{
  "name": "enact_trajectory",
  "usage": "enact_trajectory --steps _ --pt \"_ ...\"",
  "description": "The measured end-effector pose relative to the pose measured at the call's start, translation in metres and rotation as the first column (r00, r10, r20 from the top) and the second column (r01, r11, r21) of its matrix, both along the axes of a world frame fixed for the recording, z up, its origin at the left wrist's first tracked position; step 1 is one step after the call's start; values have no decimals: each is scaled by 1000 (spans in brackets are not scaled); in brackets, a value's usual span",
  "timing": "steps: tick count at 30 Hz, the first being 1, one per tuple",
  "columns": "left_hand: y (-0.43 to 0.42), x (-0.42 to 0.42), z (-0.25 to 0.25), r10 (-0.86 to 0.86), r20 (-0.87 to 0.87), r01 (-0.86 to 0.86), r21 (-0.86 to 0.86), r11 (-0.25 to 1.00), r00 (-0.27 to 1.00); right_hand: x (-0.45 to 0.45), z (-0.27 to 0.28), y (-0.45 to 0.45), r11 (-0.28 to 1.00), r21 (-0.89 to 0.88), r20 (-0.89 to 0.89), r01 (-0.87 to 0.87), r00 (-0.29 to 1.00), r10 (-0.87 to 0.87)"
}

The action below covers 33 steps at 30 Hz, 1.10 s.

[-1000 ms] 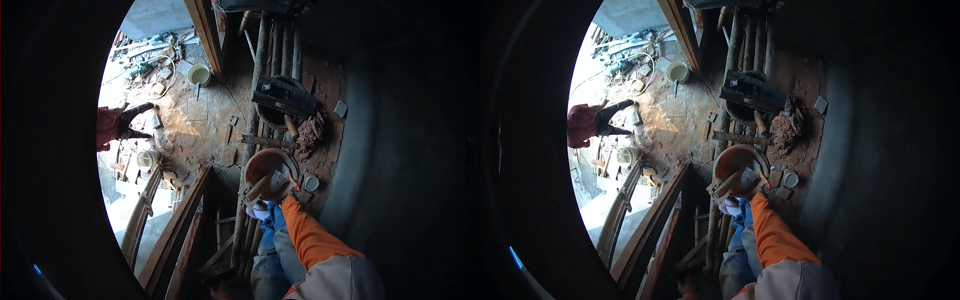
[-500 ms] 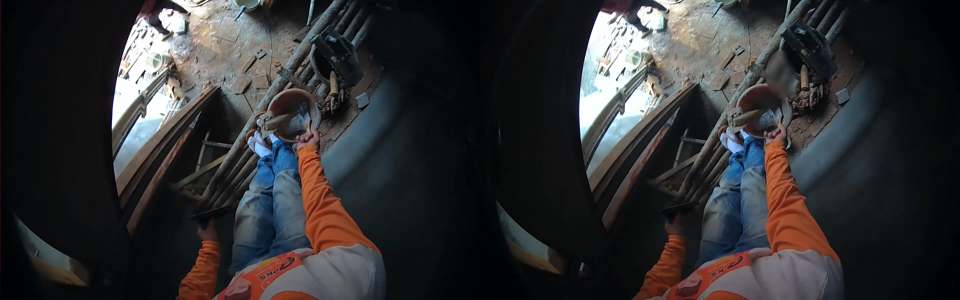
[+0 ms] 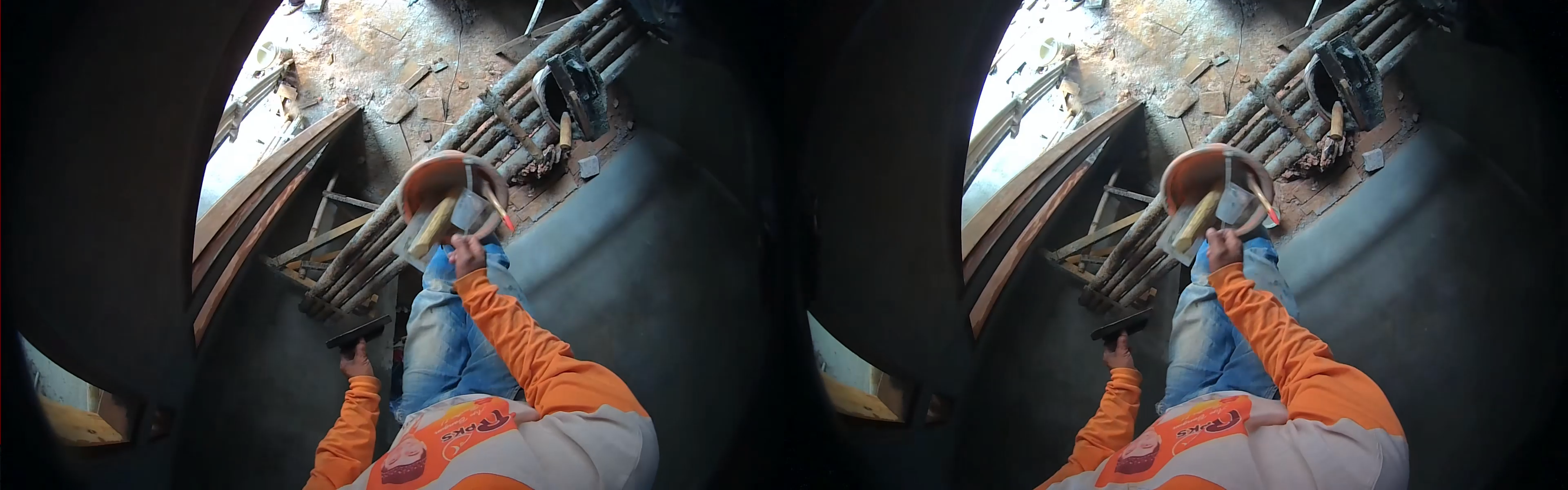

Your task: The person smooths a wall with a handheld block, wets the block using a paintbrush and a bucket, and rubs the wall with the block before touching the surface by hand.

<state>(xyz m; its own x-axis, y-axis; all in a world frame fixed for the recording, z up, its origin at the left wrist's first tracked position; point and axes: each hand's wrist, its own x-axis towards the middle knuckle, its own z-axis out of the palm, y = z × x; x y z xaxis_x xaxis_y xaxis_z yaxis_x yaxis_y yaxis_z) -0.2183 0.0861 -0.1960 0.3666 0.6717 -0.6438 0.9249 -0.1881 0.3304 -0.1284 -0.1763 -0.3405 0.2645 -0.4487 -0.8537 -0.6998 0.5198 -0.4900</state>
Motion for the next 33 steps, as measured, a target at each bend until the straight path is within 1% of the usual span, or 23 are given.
enact_trajectory --steps 1,2,3,5,6,8,9,10,12,15,16,17,20,22,24,25,26,27,29,30,31,32,33 --pt "-2 -3 4 26 -24 -26 9 1000 999 -9 1 14 980 -37 -12 -197 980 196" --pt "-2 -9 5 52 -47 -52 20 998 998 -15 3 27 920 -69 -29 -386 922 385" --pt "0 -18 6 51 -57 -50 23 999 997 -20 5 40 921 -63 -38 -385 923 383" --pt "7 -45 3 60 12 -61 88 994 998 -26 5 62 784 -180 -37 -594 801 598" --pt "8 -54 6 63 3 -63 90 994 998 -25 5 73 762 -150 -42 -630 774 632" --pt "10 -69 10 139 -9 -136 137 981 990 -22 0 99 698 22 -127 -715 691 712" --pt "11 -75 11 139 -14 -135 140 981 990 -20 -5 110 698 27 -129 -715 690 712" --pt "14 -81 13 143 -47 -133 174 976 989 -20 -11 121 630 106 -142 -770 615 776" --pt "20 -92 16 145 -92 -123 211 970 985 -23 -21 142 556 196 -151 -808 536 831" --pt "23 -96 17 144 -137 -104 262 959 980 -50 -54 175 443 335 -156 -831 415 896" --pt "17 -86 21 185 -131 -146 263 954 974 -59 -64 186 407 380 -152 -831 378 913" --pt "14 -80 21 224 -121 -187 263 947 967 -69 -75 197 370 374 -199 -851 316 928" --pt "19 -79 16 164 -100 -132 271 953 981 -97 -91 207 244 406 -232 -881 159 960" --pt "25 -80 17 122 -99 -90 281 955 988 -112 -88 202 204 507 -57 -837 203 977" --pt "33 -80 12 76 -77 -52 276 960 994 -106 -90 199 69 534 14 -843 90 996" --pt "44 -91 10 27 -59 -9 281 960 998 -102 -91 198 1 541 52 -841 35 998" --pt "47 -88 8 -25 -39 35 283 958 999 -92 -89 185 -31 521 63 -853 2 998" --pt "49 -84 8 -36 -25 41 262 964 999 -78 -88 169 -26 463 26 -886 -16 1000" --pt "40 -56 15 105 12 -106 163 981 994 -43 -76 122 -7 243 -153 -970 -45 987" --pt "33 -39 24 94 36 -98 138 986 995 -24 -65 90 -22 122 -265 -992 -54 963" --pt "23 -20 31 56 12 -57 114 992 998 -4 -50 53 -41 24 -360 -999 -47 932" --pt "15 -3 35 12 -5 -12 89 996 1000 14 -27 7 -48 -22 -408 -999 -35 912" --pt "20 1 29 -4 36 2 60 998 999 40 15 -46 20 72 -350 -997 -6 937"
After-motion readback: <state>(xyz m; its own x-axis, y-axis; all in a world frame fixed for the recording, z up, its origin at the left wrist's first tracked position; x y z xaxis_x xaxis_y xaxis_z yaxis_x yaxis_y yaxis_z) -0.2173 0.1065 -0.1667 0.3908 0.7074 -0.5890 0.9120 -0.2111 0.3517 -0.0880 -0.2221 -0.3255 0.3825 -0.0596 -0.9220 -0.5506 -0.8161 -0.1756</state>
